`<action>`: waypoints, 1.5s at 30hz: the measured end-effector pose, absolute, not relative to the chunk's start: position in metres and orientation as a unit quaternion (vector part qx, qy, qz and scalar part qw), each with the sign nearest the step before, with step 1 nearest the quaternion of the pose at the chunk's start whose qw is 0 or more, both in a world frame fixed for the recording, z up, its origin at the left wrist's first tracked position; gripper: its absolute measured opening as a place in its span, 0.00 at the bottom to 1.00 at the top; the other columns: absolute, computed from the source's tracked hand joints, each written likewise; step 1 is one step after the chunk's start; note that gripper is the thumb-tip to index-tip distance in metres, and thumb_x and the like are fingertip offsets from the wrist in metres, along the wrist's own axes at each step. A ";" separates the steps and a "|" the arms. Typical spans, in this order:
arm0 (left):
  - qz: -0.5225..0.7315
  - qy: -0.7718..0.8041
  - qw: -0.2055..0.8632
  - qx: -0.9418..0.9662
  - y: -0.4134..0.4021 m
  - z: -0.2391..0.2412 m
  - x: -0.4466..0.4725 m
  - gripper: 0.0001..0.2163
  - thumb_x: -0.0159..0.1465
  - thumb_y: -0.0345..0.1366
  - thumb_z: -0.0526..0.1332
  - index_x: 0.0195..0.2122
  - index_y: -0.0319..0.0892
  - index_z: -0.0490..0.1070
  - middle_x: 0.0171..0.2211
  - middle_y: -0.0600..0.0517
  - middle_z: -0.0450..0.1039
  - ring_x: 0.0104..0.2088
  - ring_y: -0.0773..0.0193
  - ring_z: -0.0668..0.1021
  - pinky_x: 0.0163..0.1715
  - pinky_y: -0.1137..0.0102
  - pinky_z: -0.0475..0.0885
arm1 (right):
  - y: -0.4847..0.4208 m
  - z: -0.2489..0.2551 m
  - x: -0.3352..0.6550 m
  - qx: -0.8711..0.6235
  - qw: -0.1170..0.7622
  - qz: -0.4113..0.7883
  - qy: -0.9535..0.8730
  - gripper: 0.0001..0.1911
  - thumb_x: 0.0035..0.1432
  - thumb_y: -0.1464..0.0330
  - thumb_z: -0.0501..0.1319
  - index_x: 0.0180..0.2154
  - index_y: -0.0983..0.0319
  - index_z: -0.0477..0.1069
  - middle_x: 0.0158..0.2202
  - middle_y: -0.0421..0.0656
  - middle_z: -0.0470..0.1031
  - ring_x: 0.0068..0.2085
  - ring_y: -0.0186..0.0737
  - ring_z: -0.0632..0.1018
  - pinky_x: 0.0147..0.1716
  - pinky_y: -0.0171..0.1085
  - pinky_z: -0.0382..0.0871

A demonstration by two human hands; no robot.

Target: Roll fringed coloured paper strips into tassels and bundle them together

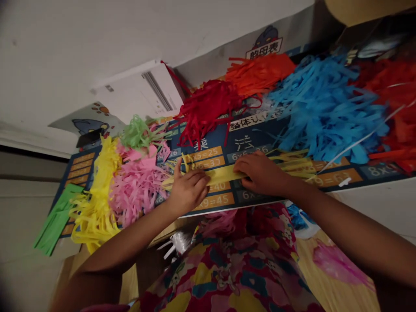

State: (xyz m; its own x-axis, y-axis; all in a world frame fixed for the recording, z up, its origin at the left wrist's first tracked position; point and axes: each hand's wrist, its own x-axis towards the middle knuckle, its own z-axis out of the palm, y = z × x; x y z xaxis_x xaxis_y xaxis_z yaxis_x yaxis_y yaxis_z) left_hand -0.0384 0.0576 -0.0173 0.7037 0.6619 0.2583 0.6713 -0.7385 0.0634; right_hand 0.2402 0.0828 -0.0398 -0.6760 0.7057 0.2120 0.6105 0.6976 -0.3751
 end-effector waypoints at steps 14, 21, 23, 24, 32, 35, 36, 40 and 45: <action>-0.123 -0.517 -0.151 -0.833 0.082 -0.016 -0.036 0.13 0.67 0.37 0.59 0.24 0.44 0.73 0.33 0.52 0.79 0.43 0.57 0.76 0.56 0.51 0.58 | 0.108 -0.045 0.240 -0.498 0.153 0.223 -0.824 0.15 0.61 0.60 0.60 0.26 0.58 0.77 0.37 0.43 0.78 0.42 0.45 0.73 0.38 0.42 0.54; -0.146 -0.514 -0.105 -0.839 0.086 -0.024 -0.031 0.13 0.63 0.36 0.62 0.21 0.43 0.70 0.28 0.52 0.77 0.39 0.57 0.75 0.52 0.53 0.60 | 0.105 -0.045 0.233 -0.511 0.151 0.183 -0.826 0.14 0.58 0.63 0.61 0.21 0.60 0.73 0.34 0.43 0.77 0.38 0.43 0.71 0.36 0.41 0.53; -0.155 -0.507 -0.095 -0.843 0.086 -0.025 -0.031 0.14 0.63 0.36 0.62 0.20 0.43 0.69 0.27 0.52 0.76 0.38 0.58 0.75 0.51 0.53 0.61 | 0.104 -0.045 0.233 -0.507 0.160 0.176 -0.829 0.14 0.58 0.64 0.61 0.21 0.60 0.72 0.33 0.43 0.76 0.38 0.43 0.71 0.36 0.41 0.53; -0.156 -0.504 -0.091 -0.845 0.086 -0.025 -0.031 0.14 0.63 0.36 0.62 0.20 0.43 0.69 0.27 0.52 0.76 0.38 0.58 0.75 0.51 0.53 0.61 | 0.104 -0.046 0.233 -0.505 0.162 0.172 -0.830 0.14 0.58 0.65 0.60 0.21 0.60 0.72 0.33 0.43 0.76 0.37 0.43 0.71 0.36 0.41 0.53; -0.149 -0.482 0.006 -0.863 0.083 -0.027 -0.033 0.04 0.63 0.36 0.63 0.31 0.44 0.73 0.34 0.50 0.78 0.42 0.56 0.74 0.53 0.52 0.61 | 0.107 -0.041 0.233 -0.548 0.137 0.169 -0.808 0.09 0.56 0.63 0.64 0.26 0.60 0.71 0.32 0.43 0.75 0.37 0.44 0.72 0.36 0.41 0.54; -0.136 -0.367 0.068 -0.918 0.078 -0.026 -0.036 0.05 0.67 0.33 0.61 0.43 0.47 0.74 0.40 0.52 0.79 0.47 0.57 0.73 0.58 0.53 0.57 | 0.100 -0.026 0.231 -0.559 0.132 0.091 -0.813 0.06 0.56 0.64 0.64 0.32 0.60 0.72 0.34 0.45 0.76 0.38 0.46 0.72 0.36 0.42 0.54; -0.124 -0.332 0.081 -0.932 0.077 -0.024 -0.037 0.07 0.68 0.32 0.59 0.44 0.47 0.74 0.40 0.53 0.79 0.46 0.58 0.73 0.59 0.54 0.56 | 0.095 -0.021 0.229 -0.534 0.126 0.053 -0.835 0.04 0.58 0.66 0.63 0.33 0.61 0.72 0.35 0.46 0.76 0.40 0.47 0.72 0.37 0.43 0.53; -0.068 -0.321 0.087 -0.941 0.073 -0.011 -0.029 0.08 0.69 0.37 0.57 0.42 0.42 0.74 0.35 0.50 0.78 0.44 0.55 0.73 0.60 0.48 0.54 | 0.079 -0.014 0.218 -0.368 0.101 0.001 -0.925 0.05 0.59 0.73 0.59 0.34 0.61 0.73 0.34 0.47 0.77 0.41 0.46 0.72 0.40 0.45 0.52; -0.015 -0.345 0.075 -0.936 0.079 0.001 -0.016 0.07 0.65 0.37 0.58 0.34 0.44 0.75 0.31 0.48 0.77 0.42 0.51 0.73 0.58 0.42 0.56 | 0.085 -0.024 0.216 -0.383 0.116 0.054 -0.915 0.04 0.55 0.70 0.62 0.32 0.62 0.75 0.35 0.46 0.77 0.38 0.44 0.74 0.39 0.42 0.52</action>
State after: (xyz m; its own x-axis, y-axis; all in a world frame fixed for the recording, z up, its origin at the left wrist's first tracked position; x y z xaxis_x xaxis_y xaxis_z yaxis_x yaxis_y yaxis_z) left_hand -0.0157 0.0787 0.0006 0.7621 0.6425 0.0800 0.6471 -0.7512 -0.1302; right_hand 0.2162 0.0849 -0.0236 -0.6799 0.7134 0.1697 0.6882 0.7007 -0.1881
